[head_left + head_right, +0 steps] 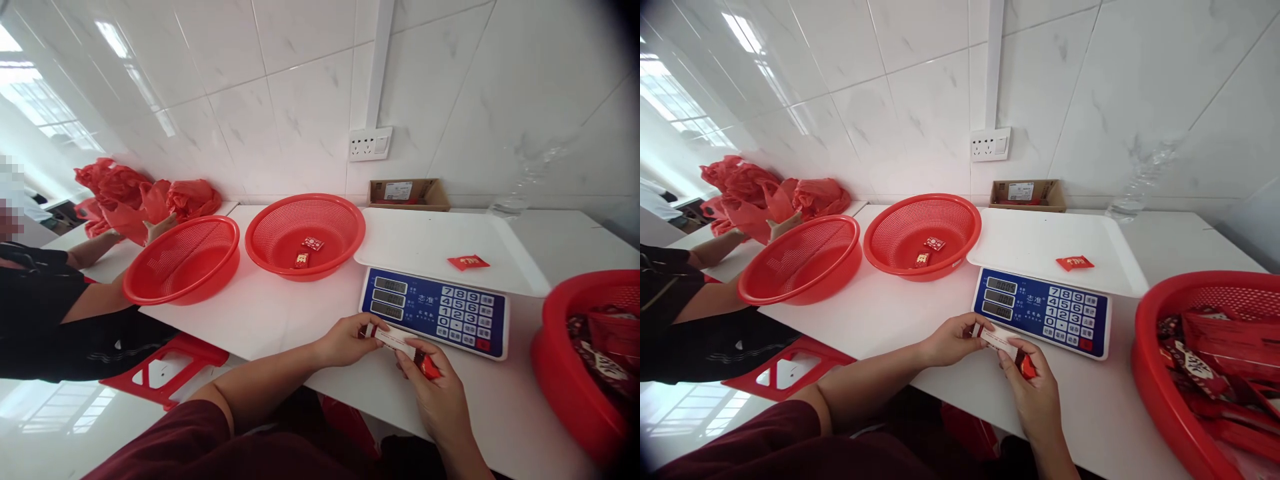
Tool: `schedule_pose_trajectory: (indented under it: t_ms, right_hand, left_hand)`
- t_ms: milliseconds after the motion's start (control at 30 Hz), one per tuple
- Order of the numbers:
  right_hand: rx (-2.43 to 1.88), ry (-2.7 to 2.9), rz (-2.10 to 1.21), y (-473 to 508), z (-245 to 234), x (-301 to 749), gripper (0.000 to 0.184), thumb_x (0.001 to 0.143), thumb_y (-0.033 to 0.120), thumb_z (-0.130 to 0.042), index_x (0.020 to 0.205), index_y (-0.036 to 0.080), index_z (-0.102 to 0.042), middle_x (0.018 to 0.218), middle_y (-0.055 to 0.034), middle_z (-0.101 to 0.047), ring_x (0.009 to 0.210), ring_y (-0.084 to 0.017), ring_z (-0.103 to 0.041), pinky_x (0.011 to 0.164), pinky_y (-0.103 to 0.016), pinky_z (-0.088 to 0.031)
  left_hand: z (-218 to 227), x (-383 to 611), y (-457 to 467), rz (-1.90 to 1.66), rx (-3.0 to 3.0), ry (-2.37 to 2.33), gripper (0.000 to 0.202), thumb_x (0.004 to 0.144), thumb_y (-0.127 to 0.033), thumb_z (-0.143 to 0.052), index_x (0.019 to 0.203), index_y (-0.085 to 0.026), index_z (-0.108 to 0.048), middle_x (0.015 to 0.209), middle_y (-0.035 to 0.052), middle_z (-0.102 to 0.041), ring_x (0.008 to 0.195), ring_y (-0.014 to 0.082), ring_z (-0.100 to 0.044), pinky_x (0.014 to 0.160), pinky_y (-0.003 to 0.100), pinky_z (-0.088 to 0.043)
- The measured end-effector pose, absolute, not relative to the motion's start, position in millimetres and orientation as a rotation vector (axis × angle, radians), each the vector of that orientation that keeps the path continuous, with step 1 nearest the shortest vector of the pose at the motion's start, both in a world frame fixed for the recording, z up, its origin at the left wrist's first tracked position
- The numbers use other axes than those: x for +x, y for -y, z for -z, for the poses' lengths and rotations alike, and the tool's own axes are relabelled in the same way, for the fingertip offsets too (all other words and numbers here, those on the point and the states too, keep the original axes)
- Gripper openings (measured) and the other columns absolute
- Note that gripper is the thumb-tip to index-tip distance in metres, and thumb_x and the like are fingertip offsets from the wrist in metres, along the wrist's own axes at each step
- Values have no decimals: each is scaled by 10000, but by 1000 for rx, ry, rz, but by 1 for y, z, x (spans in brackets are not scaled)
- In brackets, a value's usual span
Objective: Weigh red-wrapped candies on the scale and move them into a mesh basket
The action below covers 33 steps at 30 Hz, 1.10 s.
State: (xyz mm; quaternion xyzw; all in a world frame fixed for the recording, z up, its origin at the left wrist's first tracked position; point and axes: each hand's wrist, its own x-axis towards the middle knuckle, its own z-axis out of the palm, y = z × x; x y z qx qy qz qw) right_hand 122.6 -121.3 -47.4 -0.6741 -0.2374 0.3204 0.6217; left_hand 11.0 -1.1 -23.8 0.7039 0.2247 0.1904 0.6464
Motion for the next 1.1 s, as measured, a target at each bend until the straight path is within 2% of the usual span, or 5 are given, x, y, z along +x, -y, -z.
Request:
schedule_pose_trajectory:
  t_ms: [367, 1000, 1100]
  right_hand:
    - [-1563, 554, -731, 121, 48, 122, 375, 660, 465, -668, 940, 235, -567, 686, 36, -530, 640, -130, -532, 622, -260, -456]
    - [-1588, 523, -712, 121, 47, 121, 389, 649, 470, -676, 942, 225, -600, 698, 23, -551, 657, -138, -531, 646, -274, -452]
    - [-1580, 532, -703, 121, 48, 121, 390, 650, 466, -676, 945, 224, -598, 698, 22, -548, 657, -142, -531, 641, -280, -452]
  left_hand:
    - [19, 10, 0, -471, 1668, -485, 166, 728, -178, -585, 892, -162, -570, 743, -24, -470, 648, 87, -400, 605, 195, -337]
    - [16, 9, 1, -488, 1627, -481, 131, 748, -165, -588, 877, -148, -575, 717, -26, -451, 633, 77, -392, 604, 188, -334]
    - [16, 9, 1, -477, 1633, -500, 168, 754, -160, -584, 922, -153, -578, 721, -20, -463, 638, 81, -409, 609, 189, -349]
